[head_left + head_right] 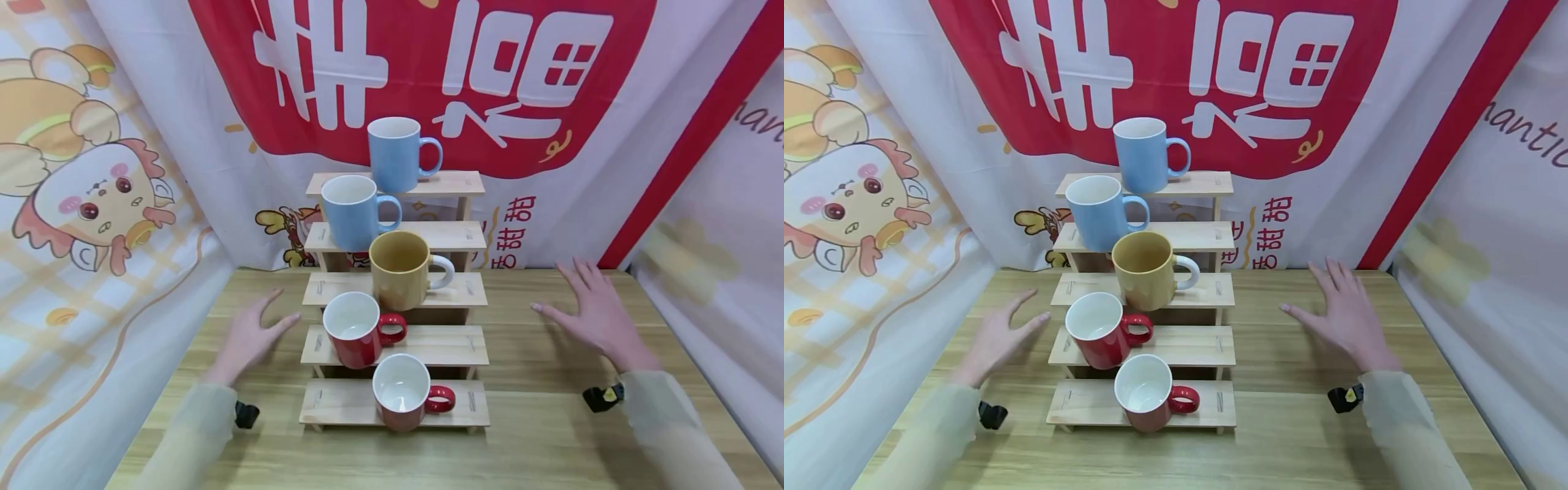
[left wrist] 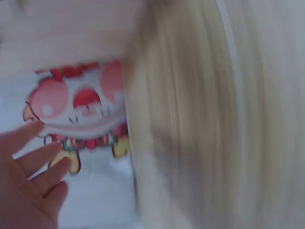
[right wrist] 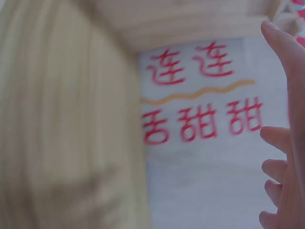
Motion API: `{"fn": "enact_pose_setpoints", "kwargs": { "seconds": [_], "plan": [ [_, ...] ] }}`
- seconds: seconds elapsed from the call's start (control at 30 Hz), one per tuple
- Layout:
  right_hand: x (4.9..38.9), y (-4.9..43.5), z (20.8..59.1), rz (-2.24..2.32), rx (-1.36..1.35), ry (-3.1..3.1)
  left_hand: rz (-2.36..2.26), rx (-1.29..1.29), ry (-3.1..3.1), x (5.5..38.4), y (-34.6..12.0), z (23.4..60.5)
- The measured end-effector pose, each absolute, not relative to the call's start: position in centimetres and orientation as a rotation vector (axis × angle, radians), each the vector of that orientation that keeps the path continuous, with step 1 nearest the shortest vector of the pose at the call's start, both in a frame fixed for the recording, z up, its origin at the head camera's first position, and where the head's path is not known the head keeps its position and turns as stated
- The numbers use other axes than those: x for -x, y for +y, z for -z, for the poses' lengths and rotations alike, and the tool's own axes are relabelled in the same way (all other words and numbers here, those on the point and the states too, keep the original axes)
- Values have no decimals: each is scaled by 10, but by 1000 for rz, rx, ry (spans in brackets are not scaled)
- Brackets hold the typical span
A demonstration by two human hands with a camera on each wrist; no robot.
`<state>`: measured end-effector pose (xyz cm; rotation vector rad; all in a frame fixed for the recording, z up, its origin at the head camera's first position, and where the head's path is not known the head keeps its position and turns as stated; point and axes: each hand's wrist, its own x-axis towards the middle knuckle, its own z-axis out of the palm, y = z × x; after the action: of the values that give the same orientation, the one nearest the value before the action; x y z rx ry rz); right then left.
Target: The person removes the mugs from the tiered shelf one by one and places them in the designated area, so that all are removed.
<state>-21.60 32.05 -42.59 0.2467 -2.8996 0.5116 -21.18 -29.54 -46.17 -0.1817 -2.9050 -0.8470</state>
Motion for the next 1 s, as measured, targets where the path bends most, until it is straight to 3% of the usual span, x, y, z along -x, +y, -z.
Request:
{"fn": "enact_pose_setpoints", "kwargs": {
  "seconds": [0.33,0.63,1.0],
  "plan": [
    [201,285,376,-894,-231,-2782,1575,-78,-2754,165,-256,476],
    [194,254,349,-1067,-295,-2630,1788,-238,-2550,159,-231,481],
    [200,227,333,-1216,-387,-2540,1917,-217,-2405,156,-218,485]
  ]
}}
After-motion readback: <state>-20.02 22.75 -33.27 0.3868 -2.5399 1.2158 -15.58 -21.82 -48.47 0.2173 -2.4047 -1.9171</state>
